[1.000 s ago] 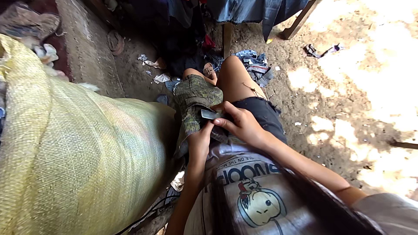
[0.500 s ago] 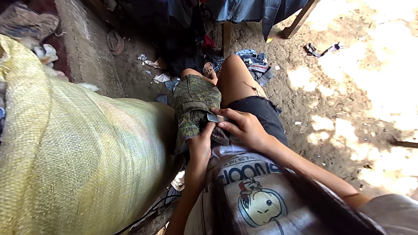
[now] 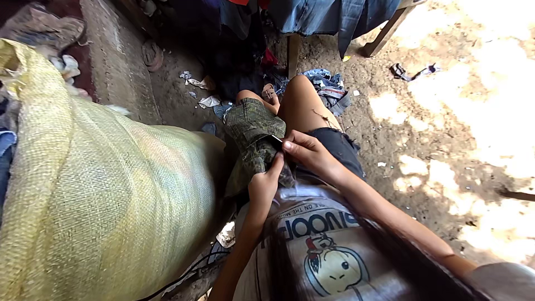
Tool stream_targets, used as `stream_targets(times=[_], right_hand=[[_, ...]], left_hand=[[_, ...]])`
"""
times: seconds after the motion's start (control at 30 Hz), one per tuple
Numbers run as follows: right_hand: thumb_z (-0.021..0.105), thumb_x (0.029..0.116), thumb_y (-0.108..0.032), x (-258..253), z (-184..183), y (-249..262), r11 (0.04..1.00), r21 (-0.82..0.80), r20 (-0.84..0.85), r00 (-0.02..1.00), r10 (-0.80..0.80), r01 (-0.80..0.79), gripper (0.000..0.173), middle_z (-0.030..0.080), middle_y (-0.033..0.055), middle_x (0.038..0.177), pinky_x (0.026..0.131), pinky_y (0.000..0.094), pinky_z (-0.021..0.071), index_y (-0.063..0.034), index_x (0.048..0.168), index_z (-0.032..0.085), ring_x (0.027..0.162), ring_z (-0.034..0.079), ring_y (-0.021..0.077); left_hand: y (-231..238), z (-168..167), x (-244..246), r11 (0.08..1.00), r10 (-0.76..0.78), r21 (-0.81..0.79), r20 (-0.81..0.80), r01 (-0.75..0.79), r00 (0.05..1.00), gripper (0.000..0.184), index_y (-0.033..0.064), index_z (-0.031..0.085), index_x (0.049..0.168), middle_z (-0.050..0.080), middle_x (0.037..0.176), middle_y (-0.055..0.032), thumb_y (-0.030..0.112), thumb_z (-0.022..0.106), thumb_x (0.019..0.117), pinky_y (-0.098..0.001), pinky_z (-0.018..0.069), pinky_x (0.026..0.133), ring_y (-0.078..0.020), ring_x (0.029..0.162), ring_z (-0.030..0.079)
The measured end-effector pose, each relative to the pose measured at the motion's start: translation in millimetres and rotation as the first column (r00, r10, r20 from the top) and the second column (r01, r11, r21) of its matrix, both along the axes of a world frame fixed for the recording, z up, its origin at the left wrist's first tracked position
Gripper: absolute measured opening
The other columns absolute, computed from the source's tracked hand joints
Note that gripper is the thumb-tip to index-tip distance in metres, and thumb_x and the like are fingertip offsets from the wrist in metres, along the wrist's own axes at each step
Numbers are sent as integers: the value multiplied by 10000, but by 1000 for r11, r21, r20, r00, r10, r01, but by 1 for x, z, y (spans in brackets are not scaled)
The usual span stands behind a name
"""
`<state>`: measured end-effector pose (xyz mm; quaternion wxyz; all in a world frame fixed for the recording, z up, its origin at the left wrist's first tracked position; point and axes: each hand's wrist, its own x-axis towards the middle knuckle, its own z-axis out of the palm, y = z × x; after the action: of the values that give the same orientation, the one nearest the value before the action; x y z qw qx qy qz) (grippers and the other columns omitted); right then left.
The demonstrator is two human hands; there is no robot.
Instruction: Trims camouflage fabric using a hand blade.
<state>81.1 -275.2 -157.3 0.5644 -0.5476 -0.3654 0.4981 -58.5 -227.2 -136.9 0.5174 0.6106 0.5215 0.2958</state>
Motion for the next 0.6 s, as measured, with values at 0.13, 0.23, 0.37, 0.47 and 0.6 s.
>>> stream_targets(times=[0.13,0.23,0.37,0.47,0.6], right_hand=[[514,1035,-258,13,6,4,984,-33,-235,959,161,-173,116,432,-107,562,427,127,268,-203,940,554,447,350,-43],[570,998,-255,12,4,0,982,3,-52,981,187,-187,235,603,-86,767,588,150,453,-182,1219,541,625,533,-32],[562,1001,-469,11,-7,-8,984,66,521,847,109,-167,579,675,31,886,730,383,553,-148,1479,496,778,640,127],[472,1033,-524,12,-13,-17,976,138,721,692,16,-166,586,706,108,991,734,448,558,-138,1468,540,838,672,234],[423,1066,-441,8,-20,-23,966,162,725,688,23,-203,548,702,135,1130,766,444,572,-85,1469,524,941,699,234]], left_hand=[[9,-2,-2,997,5,-73,194,9,981,318,50,684,1099,728,931,43,-6,791,805,-238,584,854,-3,904,690],[10,0,-1,989,54,-147,296,-11,954,372,60,678,1118,726,966,38,-56,778,778,-256,582,883,-27,947,688],[9,3,-1,962,172,-265,378,-72,910,387,21,640,1109,713,955,4,-150,702,767,-263,583,873,-53,932,684],[10,7,-4,947,202,-313,389,-77,899,375,22,637,1124,715,977,-23,-142,703,794,-287,585,887,-83,950,689],[6,7,-5,952,162,-304,366,-47,917,333,31,660,1112,728,968,-7,-117,711,819,-277,588,881,-68,942,697]])
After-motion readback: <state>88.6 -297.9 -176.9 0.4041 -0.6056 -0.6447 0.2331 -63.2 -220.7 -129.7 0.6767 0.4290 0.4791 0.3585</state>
